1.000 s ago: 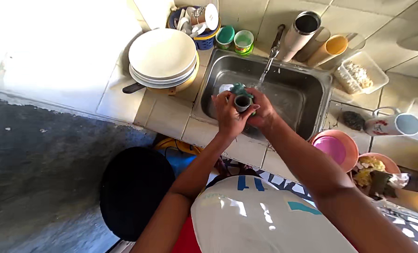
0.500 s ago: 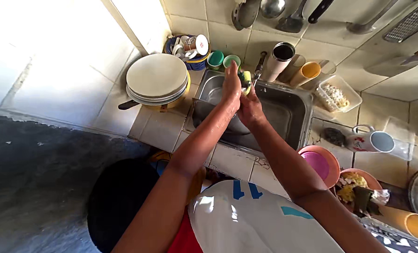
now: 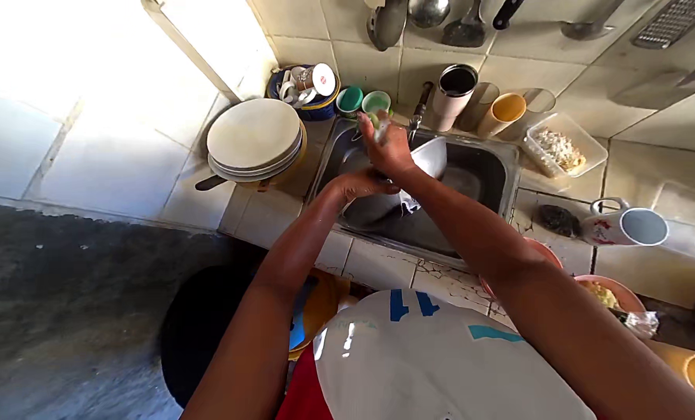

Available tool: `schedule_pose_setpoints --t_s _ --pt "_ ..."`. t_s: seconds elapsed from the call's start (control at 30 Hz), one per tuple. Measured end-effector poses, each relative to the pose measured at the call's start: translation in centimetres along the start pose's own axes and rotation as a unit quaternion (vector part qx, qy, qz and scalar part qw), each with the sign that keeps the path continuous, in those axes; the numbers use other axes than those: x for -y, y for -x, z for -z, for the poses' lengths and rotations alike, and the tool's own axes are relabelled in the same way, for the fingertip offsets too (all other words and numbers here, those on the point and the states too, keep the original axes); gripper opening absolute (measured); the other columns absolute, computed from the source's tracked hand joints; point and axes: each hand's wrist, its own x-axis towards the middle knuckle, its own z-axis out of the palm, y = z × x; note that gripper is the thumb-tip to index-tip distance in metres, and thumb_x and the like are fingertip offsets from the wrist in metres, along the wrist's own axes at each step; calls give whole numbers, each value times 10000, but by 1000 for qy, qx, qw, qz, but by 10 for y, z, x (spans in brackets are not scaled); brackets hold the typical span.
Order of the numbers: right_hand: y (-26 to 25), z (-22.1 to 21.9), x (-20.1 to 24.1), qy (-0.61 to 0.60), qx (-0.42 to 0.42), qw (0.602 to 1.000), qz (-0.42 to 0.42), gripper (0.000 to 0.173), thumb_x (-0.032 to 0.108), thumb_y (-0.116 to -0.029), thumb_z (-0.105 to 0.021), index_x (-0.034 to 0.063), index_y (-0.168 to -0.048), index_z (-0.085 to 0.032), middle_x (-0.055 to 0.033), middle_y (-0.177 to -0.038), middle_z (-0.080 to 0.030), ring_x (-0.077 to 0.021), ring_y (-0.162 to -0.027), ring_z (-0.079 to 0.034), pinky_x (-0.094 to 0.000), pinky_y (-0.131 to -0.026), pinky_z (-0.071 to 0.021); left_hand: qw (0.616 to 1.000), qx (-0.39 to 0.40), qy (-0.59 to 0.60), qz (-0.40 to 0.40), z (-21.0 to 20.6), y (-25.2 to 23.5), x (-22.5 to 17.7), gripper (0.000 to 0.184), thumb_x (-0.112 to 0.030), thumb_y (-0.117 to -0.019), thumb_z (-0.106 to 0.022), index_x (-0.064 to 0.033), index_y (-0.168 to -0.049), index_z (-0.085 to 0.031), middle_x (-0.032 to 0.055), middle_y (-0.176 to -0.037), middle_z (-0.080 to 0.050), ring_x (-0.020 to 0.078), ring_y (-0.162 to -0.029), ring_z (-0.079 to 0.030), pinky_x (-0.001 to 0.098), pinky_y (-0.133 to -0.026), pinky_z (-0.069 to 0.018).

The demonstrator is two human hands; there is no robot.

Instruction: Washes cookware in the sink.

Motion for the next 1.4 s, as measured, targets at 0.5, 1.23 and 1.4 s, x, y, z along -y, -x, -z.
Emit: schedule_pose_setpoints --t_s 0.5,1.23,1.4 --pt "6 52 -159 -9 -185 982 29 570 194 -1033 -503 116 -1588 -403 -199 -1638 -360 -361 -1505 -371 -556 -1201 -355 936 -320 132 58 -19 -11 5 245 -216 -986 -646 -29 -1140 -681 86 -1119 -680 151 -1085 -613 378 -979 -496" --pt "19 -10 -71 43 -146 955 254 475 262 -1006 -401 88 -1356 -672 -177 -1492 -565 -407 -1457 -437 -564 -1215 -322 954 -253 159 17 4 40 -16 214 -169 -915 -619 -110 -1107 -693 8 -987 -716 96 -873 -677 321 -782 -583" --pt "-48 54 -71 -43 17 996 79 522 384 -1103 -350 42 -1364 -646 -188 -1439 -599 -342 -1398 -515 -555 -1181 -372 941 -274 196 -18 7 75 -36 191 -123 -879 -593 -99 -1036 -700 11 -899 -719 90 -803 -682 290 -722 -587"
